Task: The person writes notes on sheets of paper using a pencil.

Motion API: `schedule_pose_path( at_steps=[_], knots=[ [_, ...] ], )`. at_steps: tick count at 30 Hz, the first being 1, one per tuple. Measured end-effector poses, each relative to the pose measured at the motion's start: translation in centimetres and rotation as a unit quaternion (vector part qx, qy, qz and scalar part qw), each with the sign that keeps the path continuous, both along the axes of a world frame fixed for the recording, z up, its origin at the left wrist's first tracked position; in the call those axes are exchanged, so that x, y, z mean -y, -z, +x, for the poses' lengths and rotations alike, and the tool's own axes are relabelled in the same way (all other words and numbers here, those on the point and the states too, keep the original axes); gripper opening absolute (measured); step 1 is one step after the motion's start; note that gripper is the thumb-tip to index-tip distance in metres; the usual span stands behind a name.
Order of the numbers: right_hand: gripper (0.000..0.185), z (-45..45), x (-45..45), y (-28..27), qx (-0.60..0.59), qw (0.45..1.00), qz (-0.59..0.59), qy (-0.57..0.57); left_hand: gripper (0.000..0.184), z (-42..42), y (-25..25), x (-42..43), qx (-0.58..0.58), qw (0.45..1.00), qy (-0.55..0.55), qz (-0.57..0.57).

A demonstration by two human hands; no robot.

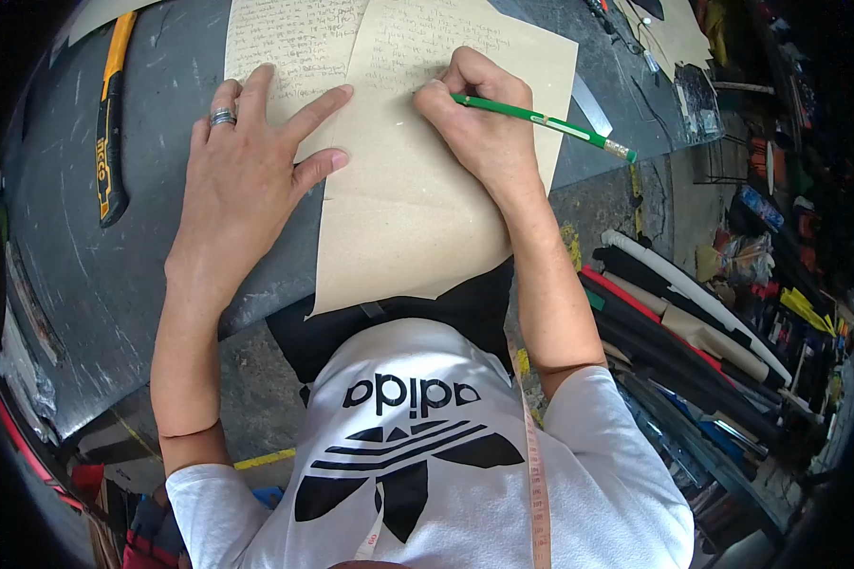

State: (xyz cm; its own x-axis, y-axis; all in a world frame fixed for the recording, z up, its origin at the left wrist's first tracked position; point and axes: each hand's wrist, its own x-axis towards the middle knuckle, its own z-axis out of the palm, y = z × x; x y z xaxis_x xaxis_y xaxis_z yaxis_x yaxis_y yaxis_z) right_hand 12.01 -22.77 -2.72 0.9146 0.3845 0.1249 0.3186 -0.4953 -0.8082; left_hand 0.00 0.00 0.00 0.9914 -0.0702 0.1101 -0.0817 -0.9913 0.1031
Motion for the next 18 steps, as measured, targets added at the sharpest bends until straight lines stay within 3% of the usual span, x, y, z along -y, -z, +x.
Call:
schedule_pose_path(
  at_steps=[3, 18],
  knots=[
    [0.027, 0.0, -0.3, 0.5, 0.046, 0.997, 0.054, 0.003, 0.056, 0.0, 0.0, -0.1, 0.014, 1.000, 0.005, 0.015],
    [0.028, -0.5, 0.8, 0.0, 0.028, 0.997, 0.058, 0.030, 0.055, 0.2, -0.3, 0.1, 0.007, 1.000, 0.010, 0.012]
  ],
)
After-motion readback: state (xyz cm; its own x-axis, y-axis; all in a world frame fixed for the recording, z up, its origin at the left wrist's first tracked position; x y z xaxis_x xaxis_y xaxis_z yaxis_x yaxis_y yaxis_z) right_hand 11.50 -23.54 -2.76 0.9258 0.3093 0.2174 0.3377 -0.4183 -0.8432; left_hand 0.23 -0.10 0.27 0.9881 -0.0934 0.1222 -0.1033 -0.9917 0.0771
